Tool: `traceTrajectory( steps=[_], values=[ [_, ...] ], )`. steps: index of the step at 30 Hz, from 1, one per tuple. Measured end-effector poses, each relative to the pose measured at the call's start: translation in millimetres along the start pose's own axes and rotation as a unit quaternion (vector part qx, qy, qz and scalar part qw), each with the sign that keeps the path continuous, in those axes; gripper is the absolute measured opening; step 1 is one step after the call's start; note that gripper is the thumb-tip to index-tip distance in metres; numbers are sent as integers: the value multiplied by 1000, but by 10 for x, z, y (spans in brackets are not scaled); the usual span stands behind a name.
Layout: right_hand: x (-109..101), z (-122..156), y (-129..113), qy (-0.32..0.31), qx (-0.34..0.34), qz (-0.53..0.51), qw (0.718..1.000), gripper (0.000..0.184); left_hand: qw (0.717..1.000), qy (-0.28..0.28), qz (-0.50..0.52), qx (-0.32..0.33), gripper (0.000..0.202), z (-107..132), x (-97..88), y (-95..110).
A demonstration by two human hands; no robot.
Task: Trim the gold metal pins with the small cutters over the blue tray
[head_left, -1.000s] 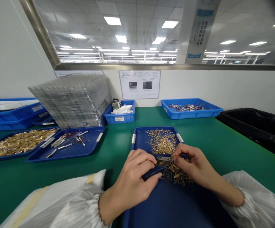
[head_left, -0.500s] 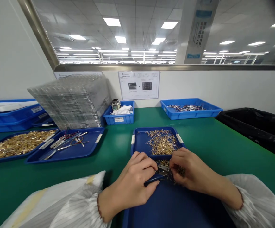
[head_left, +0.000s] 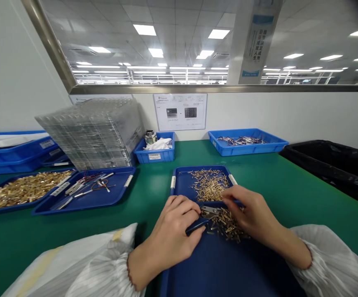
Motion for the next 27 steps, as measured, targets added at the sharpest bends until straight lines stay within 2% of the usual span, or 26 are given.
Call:
traceTrajectory(
  steps=[2, 3, 7, 10, 12, 16, 21, 24, 27],
  values=[
    [-25, -12, 64, 45, 24, 14, 999, 16, 1000, 17, -5, -17, 5, -8, -5, -22],
    [-20, -17, 89, 32, 33, 23, 999, 17, 999, 23, -8, -24, 5, -13, -6, -32],
    [67, 6, 106, -141, 34, 29, 989, 16, 998, 46, -16, -40, 7, -29, -16, -53],
    [123, 50, 79, -205, 29, 42, 977, 14, 998, 50, -19, -46, 6, -30, -21, -53],
    [151, 66, 78, -205, 31, 61, 976, 12, 998, 44, -19, -50, 6, -24, -20, -52],
    [199, 61, 101, -198, 22, 63, 978, 20, 998, 28, -23, -59, 8, -10, -10, -66],
    [176, 33, 122, -174, 44, 44, 983, 16, 997, -5, -30, -75, 6, -14, 8, -88],
    [165, 48, 116, -186, 55, 55, 980, 9, 996, -11, -30, -79, 6, -22, 3, -86],
    [166, 72, 103, -200, 49, 67, 976, 13, 996, -13, -29, -80, 5, -24, -3, -80]
  ],
)
Point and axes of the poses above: each hand's wrist, its own z-axis away from the middle knuckle, its own x-axis out of the palm, y = z × x, the point moved 3 cm from there along -z, towards the middle knuckle, and after that the axes turned 2 degrees about z, right-handed, at the moved point
